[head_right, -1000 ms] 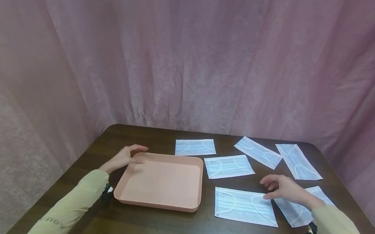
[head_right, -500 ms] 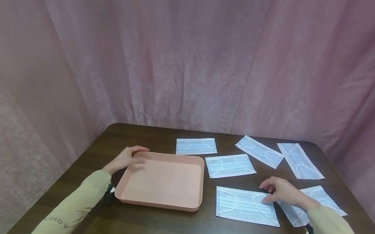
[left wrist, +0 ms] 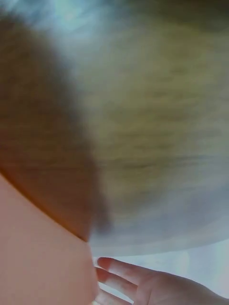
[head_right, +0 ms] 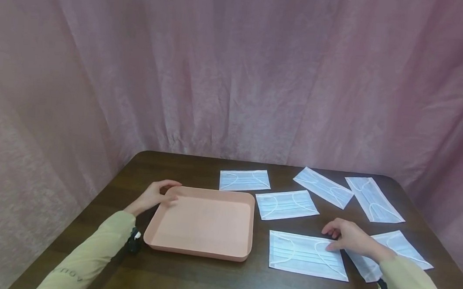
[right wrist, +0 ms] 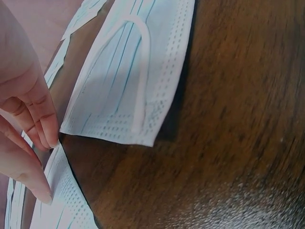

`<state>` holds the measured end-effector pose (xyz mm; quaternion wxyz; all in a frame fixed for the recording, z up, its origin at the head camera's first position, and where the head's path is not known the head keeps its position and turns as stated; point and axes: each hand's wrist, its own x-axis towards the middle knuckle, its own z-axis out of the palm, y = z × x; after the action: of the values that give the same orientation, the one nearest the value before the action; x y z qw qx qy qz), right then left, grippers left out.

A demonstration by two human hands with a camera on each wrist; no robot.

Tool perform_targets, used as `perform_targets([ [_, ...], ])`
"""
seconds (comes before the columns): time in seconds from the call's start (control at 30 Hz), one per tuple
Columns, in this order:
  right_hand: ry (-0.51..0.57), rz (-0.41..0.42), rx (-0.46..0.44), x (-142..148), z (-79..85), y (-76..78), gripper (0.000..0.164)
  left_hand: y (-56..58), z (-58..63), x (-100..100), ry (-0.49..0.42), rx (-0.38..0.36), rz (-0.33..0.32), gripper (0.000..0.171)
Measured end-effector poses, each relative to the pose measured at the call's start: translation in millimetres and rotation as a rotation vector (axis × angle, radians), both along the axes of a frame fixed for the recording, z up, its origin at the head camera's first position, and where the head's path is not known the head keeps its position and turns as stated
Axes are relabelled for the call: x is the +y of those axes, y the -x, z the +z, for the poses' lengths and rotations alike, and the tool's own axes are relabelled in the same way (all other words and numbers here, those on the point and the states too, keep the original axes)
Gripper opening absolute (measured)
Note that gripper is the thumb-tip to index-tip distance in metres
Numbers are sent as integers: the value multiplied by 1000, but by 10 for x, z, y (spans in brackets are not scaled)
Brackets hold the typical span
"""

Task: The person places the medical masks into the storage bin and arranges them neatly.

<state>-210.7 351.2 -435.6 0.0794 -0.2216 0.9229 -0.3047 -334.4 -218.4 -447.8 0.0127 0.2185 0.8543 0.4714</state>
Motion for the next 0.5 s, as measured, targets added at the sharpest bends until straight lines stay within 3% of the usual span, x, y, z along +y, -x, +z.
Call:
perform_targets([
  [0.23,-1,-1,7,-7,-19,17,40,-144,153,-14,-29,-14,17,39],
  [0.5,-78,-47,9,-14,-50,31,29,-2,-100,-61,-17,33,66,40],
])
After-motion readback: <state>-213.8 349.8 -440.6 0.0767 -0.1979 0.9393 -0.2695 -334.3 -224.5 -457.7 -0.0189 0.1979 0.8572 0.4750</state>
